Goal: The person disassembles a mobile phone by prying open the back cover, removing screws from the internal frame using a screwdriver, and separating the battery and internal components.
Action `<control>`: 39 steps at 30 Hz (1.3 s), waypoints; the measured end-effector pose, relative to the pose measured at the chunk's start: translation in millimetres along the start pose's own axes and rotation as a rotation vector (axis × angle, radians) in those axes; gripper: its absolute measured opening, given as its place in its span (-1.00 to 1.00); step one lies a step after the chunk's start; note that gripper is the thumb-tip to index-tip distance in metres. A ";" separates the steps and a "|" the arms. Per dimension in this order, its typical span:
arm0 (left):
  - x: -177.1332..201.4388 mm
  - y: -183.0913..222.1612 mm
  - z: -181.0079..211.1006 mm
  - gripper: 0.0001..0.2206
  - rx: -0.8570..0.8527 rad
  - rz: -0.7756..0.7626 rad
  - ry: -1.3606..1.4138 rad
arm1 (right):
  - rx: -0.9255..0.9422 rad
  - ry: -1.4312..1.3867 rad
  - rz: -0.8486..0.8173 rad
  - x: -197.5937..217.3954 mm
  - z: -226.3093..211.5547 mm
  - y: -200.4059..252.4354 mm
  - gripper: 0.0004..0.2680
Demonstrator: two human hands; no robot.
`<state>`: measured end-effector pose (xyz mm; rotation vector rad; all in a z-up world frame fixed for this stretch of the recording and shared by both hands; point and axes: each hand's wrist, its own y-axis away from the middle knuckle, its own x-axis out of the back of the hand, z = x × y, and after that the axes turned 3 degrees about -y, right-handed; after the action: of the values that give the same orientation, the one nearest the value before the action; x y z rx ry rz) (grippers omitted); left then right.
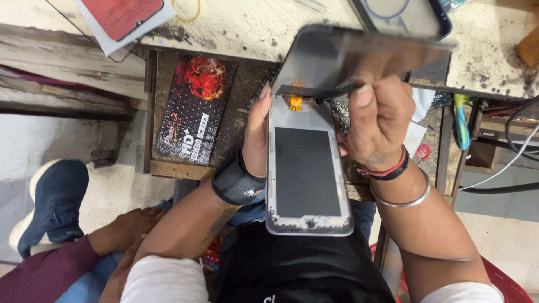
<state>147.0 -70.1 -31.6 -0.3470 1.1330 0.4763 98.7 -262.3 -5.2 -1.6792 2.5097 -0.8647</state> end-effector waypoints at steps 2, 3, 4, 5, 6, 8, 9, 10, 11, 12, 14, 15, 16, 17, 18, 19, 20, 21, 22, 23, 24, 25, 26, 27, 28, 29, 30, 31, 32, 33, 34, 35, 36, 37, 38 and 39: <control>1.7 2.2 -1.7 -0.26 -0.044 -0.011 -0.017 | -0.027 0.065 0.030 -2.0 -6.1 0.8 -0.72; 1.9 3.0 -3.1 -0.28 -0.067 -0.018 -0.027 | 0.105 -0.015 -0.032 -3.2 -14.8 1.6 -0.74; 1.8 2.9 -3.6 -0.29 -0.090 -0.026 -0.039 | 0.171 -0.057 -0.065 -5.7 -22.3 -2.1 -0.72; 0.7 2.9 -5.1 -0.37 -0.094 0.061 -0.021 | 0.235 -0.100 -0.101 -8.1 -29.9 -5.9 -0.69; -0.2 2.9 -5.7 -0.41 -0.102 0.146 -0.007 | 0.242 -0.218 -0.141 -11.1 -34.6 -11.9 -0.68; -1.0 3.2 -6.1 -0.45 -0.146 0.131 -0.052 | 0.248 -0.338 -0.185 -14.8 -42.2 -18.9 -0.67; -0.7 3.2 -6.4 -0.47 -0.168 0.122 -0.075 | 0.244 -0.324 -0.176 -16.0 -44.4 -20.5 -0.66; 0.2 2.9 -6.6 -0.49 -0.189 0.113 -0.099 | 0.243 -0.317 -0.172 -17.0 -45.5 -21.6 -0.66; 1.6 2.4 -6.7 -0.49 -0.178 0.118 -0.097 | 0.242 -0.310 -0.169 -17.8 -45.8 -22.1 -0.66; 3.2 2.6 -7.2 -0.48 -0.166 0.124 -0.096 | 0.246 -0.320 -0.164 -19.0 -45.6 -21.7 -0.66; 6.8 3.1 -6.9 -0.45 -0.152 0.106 -0.100 | 0.250 -0.330 -0.161 -19.7 -44.1 -20.2 -0.67; 7.9 3.1 -6.7 -0.41 -0.135 0.086 -0.104 | 0.243 -0.322 -0.156 -19.4 -42.9 -19.2 -0.67; 8.0 2.5 -6.7 -0.41 -0.136 0.087 -0.104 | 0.240 -0.319 -0.154 -19.0 -41.2 -17.8 -0.67; 7.2 1.5 -6.7 -0.41 -0.121 0.105 -0.048 | 0.237 -0.316 -0.151 -18.6 -38.9 -16.1 -0.67; 6.0 0.8 -6.0 -0.42 -0.104 0.123 0.007 | 0.246 -0.331 -0.156 -18.0 -35.8 -13.8 -0.68; 4.5 0.8 -4.8 -0.42 -0.104 0.123 0.006 | 0.251 -0.340 -0.158 -16.9 -32.2 -10.4 -0.69; 2.9 0.9 -3.6 -0.37 -0.082 0.090 -0.028 | 0.256 -0.347 -0.158 -15.7 -27.8 -6.3 -0.69; 1.6 0.6 -2.7 -0.31 -0.060 0.056 -0.061 | 0.243 -0.173 -0.076 -13.7 -23.6 -1.0 -0.69; 0.9 -0.7 -2.3 -0.31 -0.057 0.055 -0.063 | 0.238 -0.085 -0.033 -12.7 -18.0 2.9 -0.69; 0.7 -2.2 -2.3 -0.31 -0.078 0.056 -0.068 | 0.229 0.003 0.010 -11.9 -12.7 6.7 -0.69; 1.1 -3.2 -2.1 -0.31 -0.100 0.058 -0.073 | 0.220 -0.021 0.017 -12.2 -6.1 7.4 -0.74; 2.1 -3.9 -1.6 -0.31 -0.098 0.056 -0.075 | 0.215 -0.033 0.021 -11.4 -1.0 7.5 -0.75; 3.6 -4.5 -1.4 -0.32 -0.108 0.091 -0.105 | 0.212 -0.045 0.026 -10.7 2.8 7.1 -0.75; 5.2 -4.8 -1.5 -0.34 -0.118 0.126 -0.136 | 0.196 -0.029 0.009 -10.0 5.2 6.0 -0.75; 6.7 -5.4 -2.1 -0.34 -0.115 0.125 -0.139 | 0.189 -0.022 0.004 -9.4 5.1 6.4 -0.74; 7.2 -6.8 -3.4 -0.33 -0.128 0.094 -0.054 | 0.181 -0.015 -0.001 -8.7 3.7 6.1 -0.74; 6.9 -7.5 -2.1 -0.33 -0.131 0.080 -0.026 | 0.183 -0.031 -0.031 -9.2 1.1 4.4 -0.74; 5.4 -8.3 -0.4 -0.32 -0.133 0.065 0.002 | 0.186 -0.045 -0.039 -10.8 -1.8 1.6 -0.73; 2.0 -9.4 0.1 -0.32 -0.154 0.055 -0.036 | 0.188 -0.063 -0.045 -13.8 -5.6 -1.2 -0.72; -1.1 -8.8 3.5 -0.31 -0.175 0.044 -0.073 | 0.102 -0.074 -0.054 -14.7 -9.1 -6.5 -0.73; -4.1 -9.0 5.9 -0.31 -0.170 0.039 -0.079 | 0.061 -0.073 -0.058 -14.7 -13.3 -10.2 -0.73; -6.4 -8.9 9.0 -0.31 -0.153 0.031 -0.096 | 0.020 -0.072 -0.062 -14.7 -17.6 -14.0 -0.74; -8.6 -11.9 8.5 -0.30 -0.140 0.015 -0.098 | 0.107 -0.199 -0.116 -14.6 -21.9 -17.6 -0.72; -8.7 -15.3 9.8 -0.30 -0.139 0.002 -0.090 | 0.151 -0.254 -0.143 -15.6 -24.9 -21.6 -0.71; -7.4 -17.2 10.3 -0.37 -0.135 0.134 0.062 | 0.187 -0.310 -0.179 -15.6 -27.6 -23.5 -0.68; -5.6 -18.0 10.0 -0.43 -0.131 0.265 0.214 | 0.197 -0.310 -0.222 -15.1 -28.7 -26.1 -0.66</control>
<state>162.3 -81.4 -22.1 -0.3690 1.3671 0.7630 119.0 -244.0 26.2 -1.8803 2.0016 -0.7640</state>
